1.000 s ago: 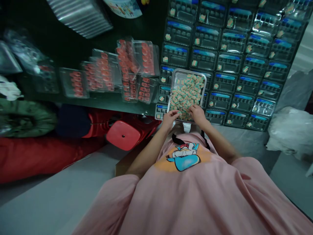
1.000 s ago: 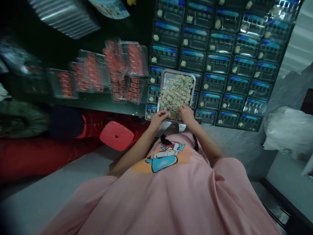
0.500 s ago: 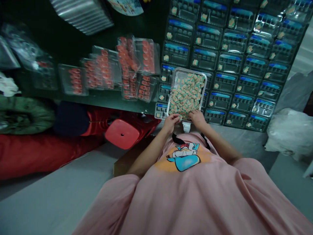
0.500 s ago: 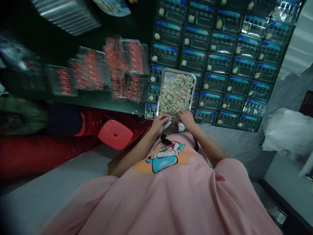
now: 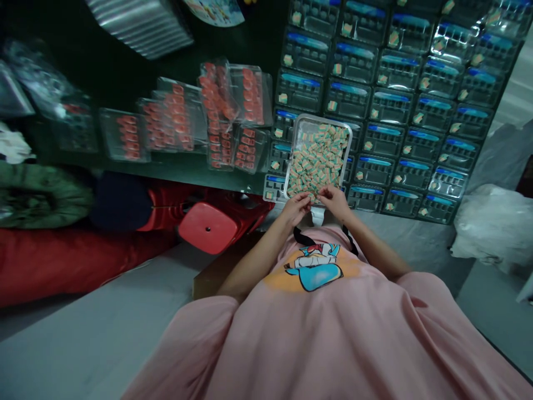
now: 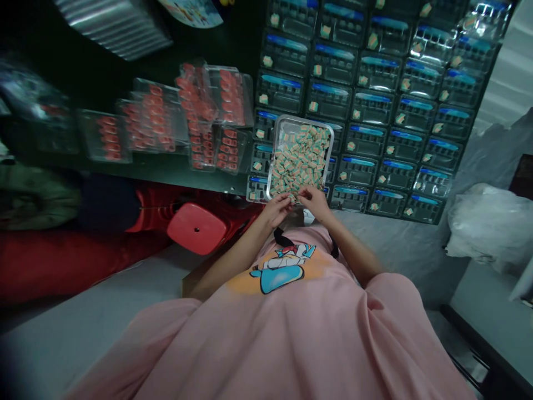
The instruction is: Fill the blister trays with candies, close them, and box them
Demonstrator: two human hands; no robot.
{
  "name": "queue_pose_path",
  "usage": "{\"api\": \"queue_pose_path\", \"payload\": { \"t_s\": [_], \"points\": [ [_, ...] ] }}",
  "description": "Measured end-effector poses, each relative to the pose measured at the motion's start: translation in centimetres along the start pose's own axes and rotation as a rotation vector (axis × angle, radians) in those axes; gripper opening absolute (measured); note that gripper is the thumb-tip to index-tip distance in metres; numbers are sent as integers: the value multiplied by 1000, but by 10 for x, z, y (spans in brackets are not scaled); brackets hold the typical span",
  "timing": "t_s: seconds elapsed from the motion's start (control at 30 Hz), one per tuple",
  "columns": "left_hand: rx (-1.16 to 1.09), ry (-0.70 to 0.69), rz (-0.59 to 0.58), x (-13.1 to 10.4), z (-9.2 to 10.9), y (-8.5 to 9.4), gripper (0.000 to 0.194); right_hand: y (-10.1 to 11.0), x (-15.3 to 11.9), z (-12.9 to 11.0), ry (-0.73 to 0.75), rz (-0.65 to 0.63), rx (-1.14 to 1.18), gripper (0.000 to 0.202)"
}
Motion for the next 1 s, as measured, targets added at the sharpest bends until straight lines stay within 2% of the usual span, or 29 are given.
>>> {"api": "queue_pose_path", "payload": {
  "t_s": [0.17, 0.3, 0.4, 0.5, 0.6, 0.7, 0.83, 0.9, 1.0],
  "points": [
    [-8, -23, -16, 1, 1, -5, 26, -7, -1, 0, -16, -10, 107, 16],
    [9, -40, 22, 3, 2, 2, 27, -9, 4, 0, 10, -71, 48, 16],
    [-15, -37, 52, 3, 5, 9, 27, -1, 17, -6, 83, -16, -209, 13],
    [-60, -38, 60, 2, 9, 13, 28, 0, 33, -14, 131, 25, -540, 18],
    [-75, -37, 64, 1, 13, 15, 28, -11, 44, -17, 134, -39, -805, 25],
    [-67, -46, 69, 1, 16, 16, 28, -20, 47, -19, 164, -99, -949, 25],
    [-63, -79, 50, 2, 18, 16, 31, -20, 44, -24, 221, -95, -909, 23],
    [-62, -86, 37, 2, 19, 15, 34, -18, 40, -26, 225, -62, -782, 21],
    [-37, -91, 20, 4, 19, 11, 38, -16, 33, -25, 157, -20, -479, 15]
  ]
}}
Point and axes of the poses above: each hand's wrist, its own x-axis towards the middle knuckle, its own y-axis out of the back of the hand, z = x × y, the point moved 8 cm from there along x, towards the middle knuckle, and after that the axes turned 2 degrees about -y, right-handed, at the moved point
